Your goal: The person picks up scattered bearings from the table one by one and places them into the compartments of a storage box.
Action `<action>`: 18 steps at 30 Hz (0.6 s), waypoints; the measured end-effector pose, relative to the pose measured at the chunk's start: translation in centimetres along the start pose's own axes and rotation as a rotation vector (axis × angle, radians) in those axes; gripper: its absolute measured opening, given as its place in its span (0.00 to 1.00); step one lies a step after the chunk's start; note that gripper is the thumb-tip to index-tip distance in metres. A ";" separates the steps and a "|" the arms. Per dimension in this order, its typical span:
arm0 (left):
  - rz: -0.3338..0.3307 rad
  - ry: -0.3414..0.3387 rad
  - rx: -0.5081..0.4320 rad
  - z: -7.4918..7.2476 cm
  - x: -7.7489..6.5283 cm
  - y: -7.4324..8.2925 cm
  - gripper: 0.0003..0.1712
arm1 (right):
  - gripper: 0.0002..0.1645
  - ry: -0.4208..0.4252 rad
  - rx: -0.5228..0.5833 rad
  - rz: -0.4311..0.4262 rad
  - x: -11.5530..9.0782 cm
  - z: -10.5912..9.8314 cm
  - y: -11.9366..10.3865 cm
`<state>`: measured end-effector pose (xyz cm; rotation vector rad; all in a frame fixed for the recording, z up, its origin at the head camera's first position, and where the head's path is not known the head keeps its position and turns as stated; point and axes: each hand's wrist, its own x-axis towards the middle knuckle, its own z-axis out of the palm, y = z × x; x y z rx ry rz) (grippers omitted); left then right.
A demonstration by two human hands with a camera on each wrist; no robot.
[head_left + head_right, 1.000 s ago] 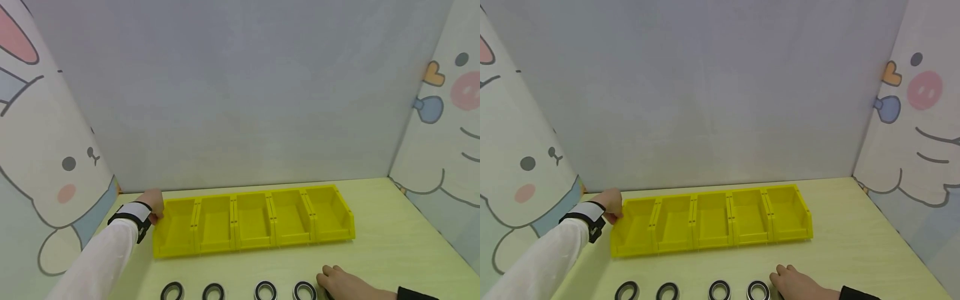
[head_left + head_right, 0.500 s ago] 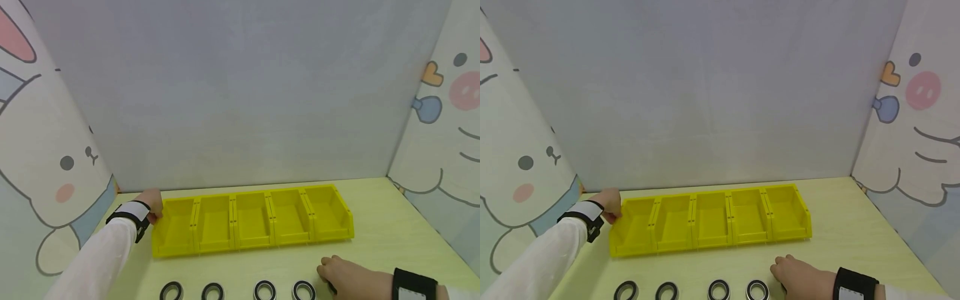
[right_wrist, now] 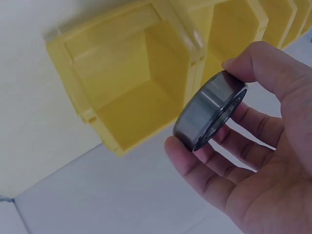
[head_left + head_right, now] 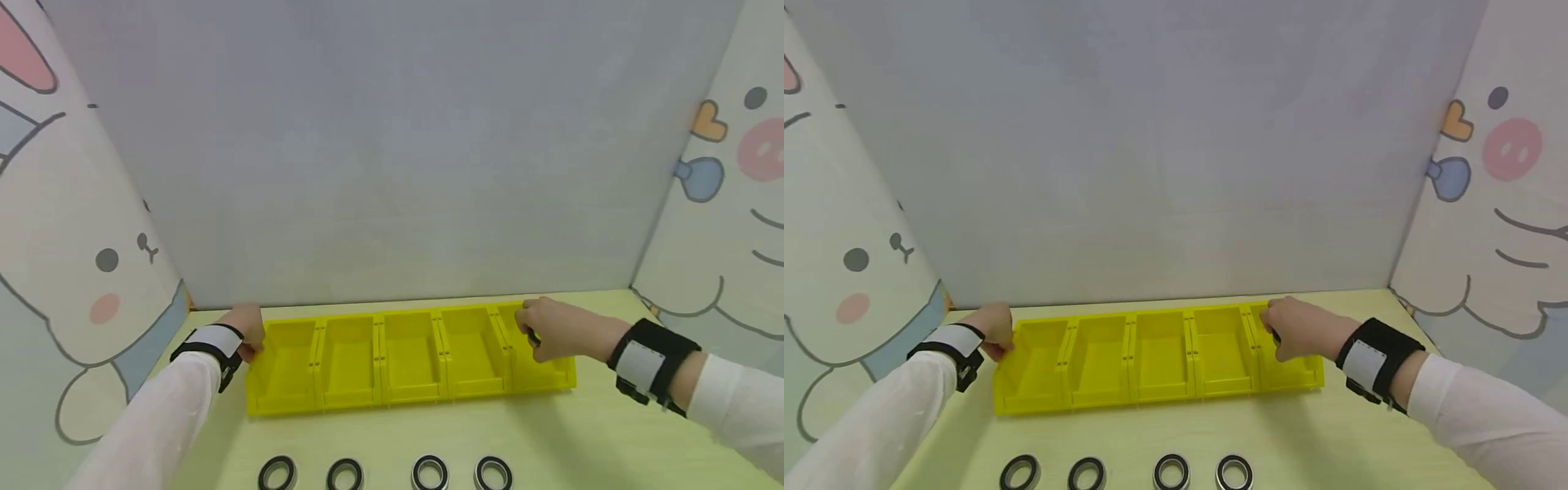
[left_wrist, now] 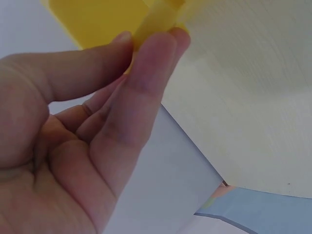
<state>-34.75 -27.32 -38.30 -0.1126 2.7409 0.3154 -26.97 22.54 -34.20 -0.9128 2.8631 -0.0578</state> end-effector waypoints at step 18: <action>0.003 -0.010 0.069 -0.3 -0.7 0.8 0.08 | 0.17 0.027 0.001 0.074 5.6 3.0 5.0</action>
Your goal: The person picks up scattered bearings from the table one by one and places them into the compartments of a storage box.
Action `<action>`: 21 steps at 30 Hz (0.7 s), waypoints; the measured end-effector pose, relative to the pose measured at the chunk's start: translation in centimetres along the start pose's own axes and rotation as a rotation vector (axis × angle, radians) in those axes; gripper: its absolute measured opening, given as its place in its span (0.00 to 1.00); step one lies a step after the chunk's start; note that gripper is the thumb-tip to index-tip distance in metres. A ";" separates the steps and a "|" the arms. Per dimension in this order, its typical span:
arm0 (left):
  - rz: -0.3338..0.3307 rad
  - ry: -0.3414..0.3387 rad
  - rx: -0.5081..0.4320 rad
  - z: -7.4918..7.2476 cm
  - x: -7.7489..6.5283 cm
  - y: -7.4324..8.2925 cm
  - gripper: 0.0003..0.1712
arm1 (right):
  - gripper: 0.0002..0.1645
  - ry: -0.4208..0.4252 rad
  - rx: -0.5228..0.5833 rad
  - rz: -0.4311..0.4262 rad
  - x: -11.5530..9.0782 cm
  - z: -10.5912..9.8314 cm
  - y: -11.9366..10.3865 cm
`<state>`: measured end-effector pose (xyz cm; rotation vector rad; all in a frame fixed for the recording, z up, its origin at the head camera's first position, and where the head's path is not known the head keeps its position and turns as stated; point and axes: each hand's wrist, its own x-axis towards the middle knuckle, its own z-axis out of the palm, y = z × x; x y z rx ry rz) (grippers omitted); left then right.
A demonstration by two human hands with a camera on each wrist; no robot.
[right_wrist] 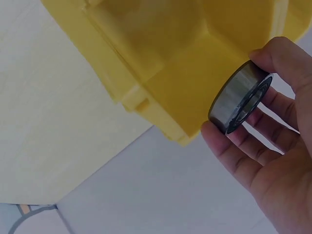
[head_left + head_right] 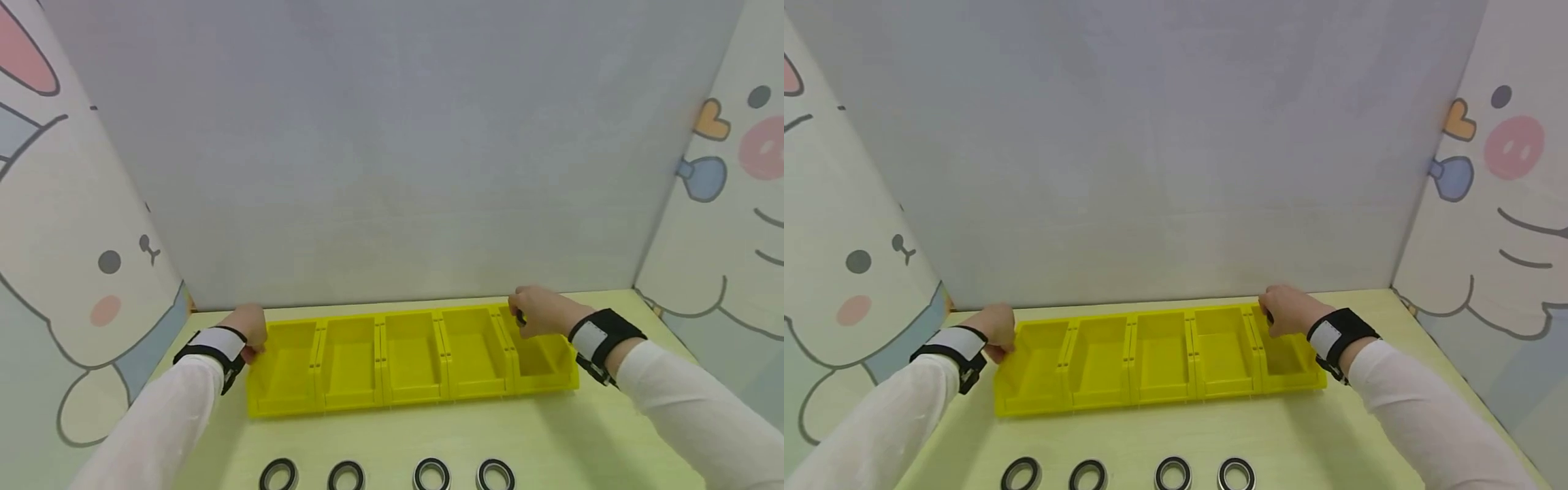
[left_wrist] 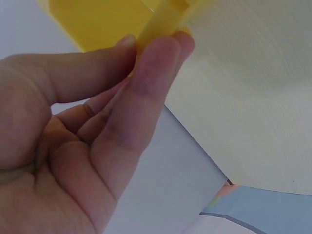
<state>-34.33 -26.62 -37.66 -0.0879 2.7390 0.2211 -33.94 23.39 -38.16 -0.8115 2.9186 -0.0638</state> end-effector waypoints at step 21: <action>0.002 0.001 -0.023 0.0 -0.2 -0.2 0.07 | 0.08 -0.027 0.061 0.038 1.9 6.5 1.2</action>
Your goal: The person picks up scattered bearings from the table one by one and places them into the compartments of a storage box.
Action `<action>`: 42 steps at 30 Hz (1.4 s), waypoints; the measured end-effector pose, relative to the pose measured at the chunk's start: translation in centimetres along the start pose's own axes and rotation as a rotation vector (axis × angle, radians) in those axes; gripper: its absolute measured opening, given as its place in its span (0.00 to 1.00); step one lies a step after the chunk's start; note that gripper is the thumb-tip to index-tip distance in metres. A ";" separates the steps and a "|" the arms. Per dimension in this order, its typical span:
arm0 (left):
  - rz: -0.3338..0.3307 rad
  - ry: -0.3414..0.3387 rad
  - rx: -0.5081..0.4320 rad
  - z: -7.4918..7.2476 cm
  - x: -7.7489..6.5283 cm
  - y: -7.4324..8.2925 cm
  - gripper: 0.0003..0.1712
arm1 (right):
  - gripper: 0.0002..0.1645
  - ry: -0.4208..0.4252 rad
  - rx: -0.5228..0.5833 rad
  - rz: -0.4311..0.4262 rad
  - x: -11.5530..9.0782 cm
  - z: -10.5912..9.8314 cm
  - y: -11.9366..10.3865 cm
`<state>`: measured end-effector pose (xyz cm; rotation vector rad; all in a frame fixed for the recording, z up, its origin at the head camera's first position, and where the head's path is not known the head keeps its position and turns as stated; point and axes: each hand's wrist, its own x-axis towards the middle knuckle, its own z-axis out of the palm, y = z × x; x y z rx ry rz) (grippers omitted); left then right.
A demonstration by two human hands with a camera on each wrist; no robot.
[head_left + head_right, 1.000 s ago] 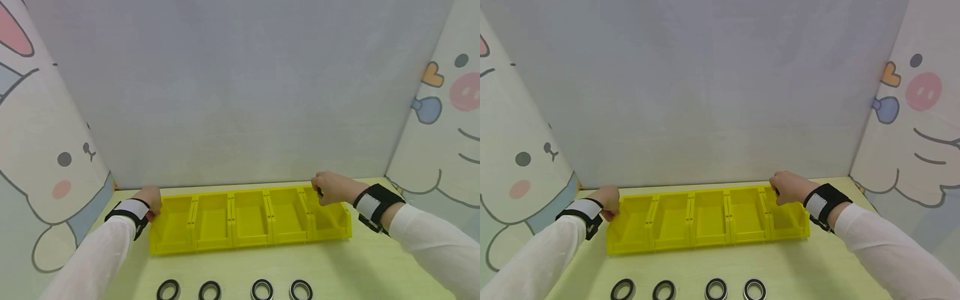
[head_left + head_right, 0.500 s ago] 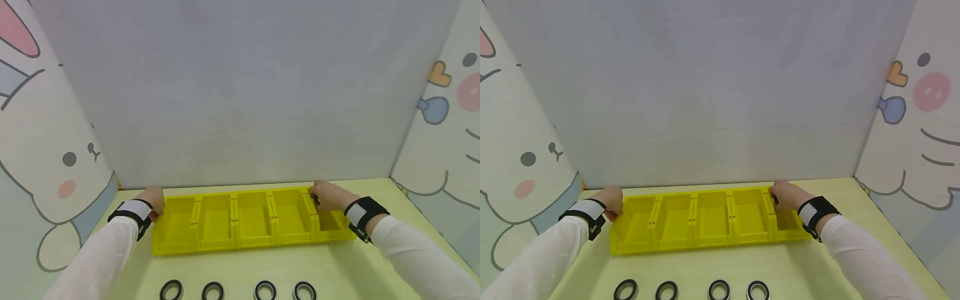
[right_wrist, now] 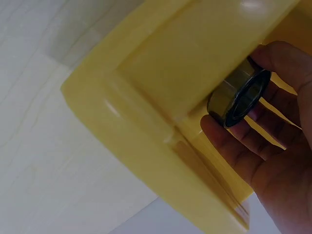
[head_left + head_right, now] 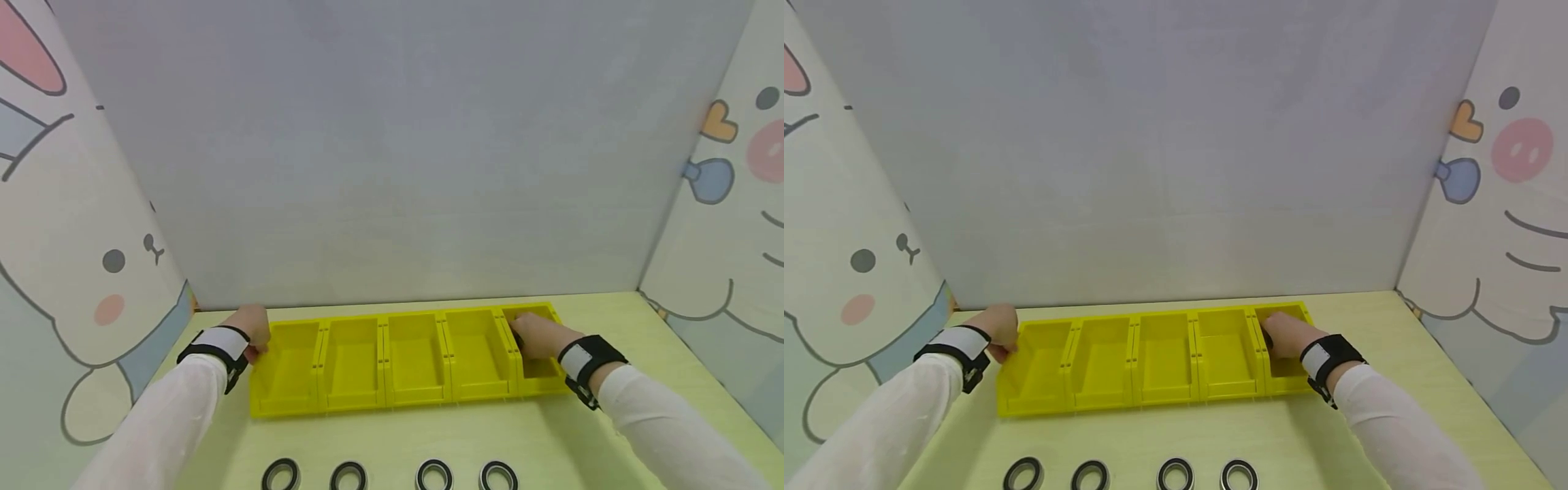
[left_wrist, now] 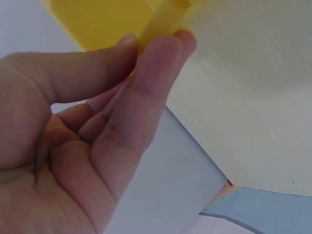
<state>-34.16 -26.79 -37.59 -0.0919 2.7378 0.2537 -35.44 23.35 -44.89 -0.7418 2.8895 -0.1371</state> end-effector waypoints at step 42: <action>-0.008 0.003 0.001 -0.1 0.0 0.1 0.07 | 0.59 0.212 -0.127 -0.220 -10.9 -8.3 -8.7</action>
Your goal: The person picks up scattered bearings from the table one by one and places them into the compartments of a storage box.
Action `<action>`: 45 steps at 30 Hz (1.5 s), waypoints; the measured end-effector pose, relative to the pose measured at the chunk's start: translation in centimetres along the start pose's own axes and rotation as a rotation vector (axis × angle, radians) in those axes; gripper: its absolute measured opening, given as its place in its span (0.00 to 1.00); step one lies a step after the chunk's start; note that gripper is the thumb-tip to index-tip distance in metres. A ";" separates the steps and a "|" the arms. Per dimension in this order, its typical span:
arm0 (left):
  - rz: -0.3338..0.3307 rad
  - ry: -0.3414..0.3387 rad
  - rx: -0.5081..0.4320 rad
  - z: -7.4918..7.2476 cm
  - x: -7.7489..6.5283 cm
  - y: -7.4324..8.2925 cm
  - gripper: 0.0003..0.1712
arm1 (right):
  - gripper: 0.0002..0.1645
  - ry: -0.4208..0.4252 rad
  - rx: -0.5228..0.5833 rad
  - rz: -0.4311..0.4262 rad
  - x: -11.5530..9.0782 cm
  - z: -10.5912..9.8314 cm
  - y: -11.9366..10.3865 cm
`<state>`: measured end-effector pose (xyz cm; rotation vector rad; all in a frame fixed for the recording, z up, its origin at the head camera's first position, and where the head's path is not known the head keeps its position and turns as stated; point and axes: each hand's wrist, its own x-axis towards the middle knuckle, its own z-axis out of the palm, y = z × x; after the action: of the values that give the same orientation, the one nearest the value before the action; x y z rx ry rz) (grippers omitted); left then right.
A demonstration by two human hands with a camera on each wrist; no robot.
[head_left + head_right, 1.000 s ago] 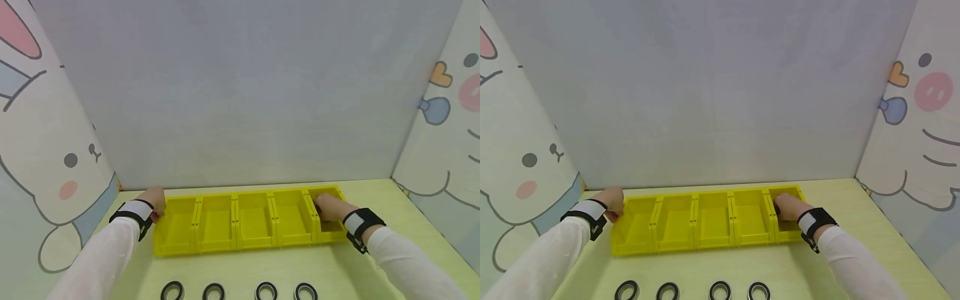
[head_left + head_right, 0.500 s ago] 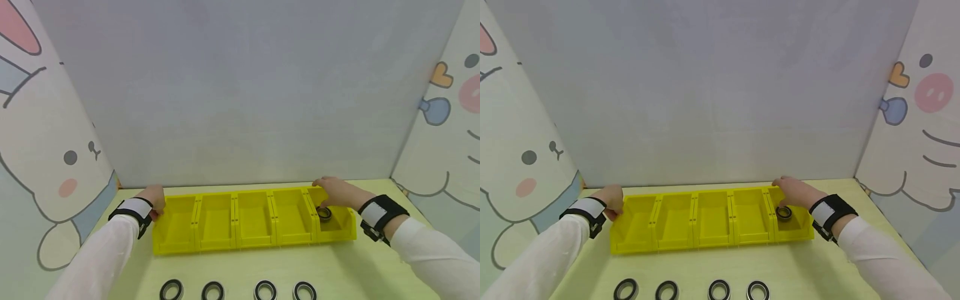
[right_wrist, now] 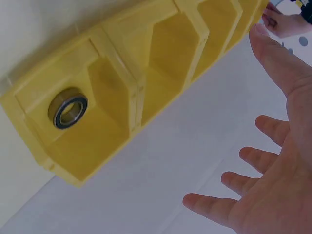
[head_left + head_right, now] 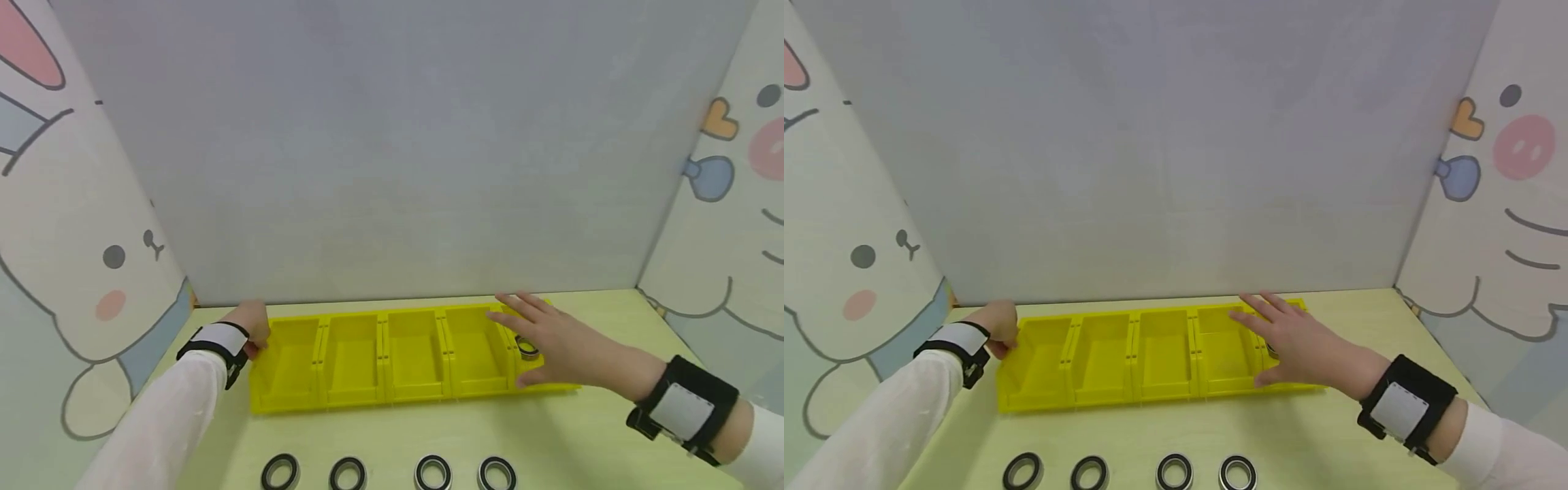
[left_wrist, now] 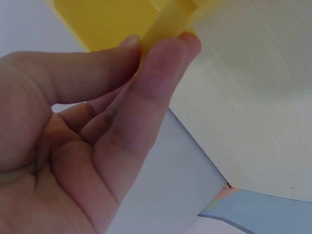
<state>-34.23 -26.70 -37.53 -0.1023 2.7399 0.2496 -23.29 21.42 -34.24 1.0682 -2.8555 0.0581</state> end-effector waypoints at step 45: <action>-0.003 0.003 -0.010 0.2 0.2 -0.1 0.06 | 0.07 -0.208 0.205 -0.370 -2.3 12.1 -7.4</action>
<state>-34.32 -26.78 -37.80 -0.1091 2.7417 0.2623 -17.57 16.52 -46.44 1.7213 -2.8172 0.2294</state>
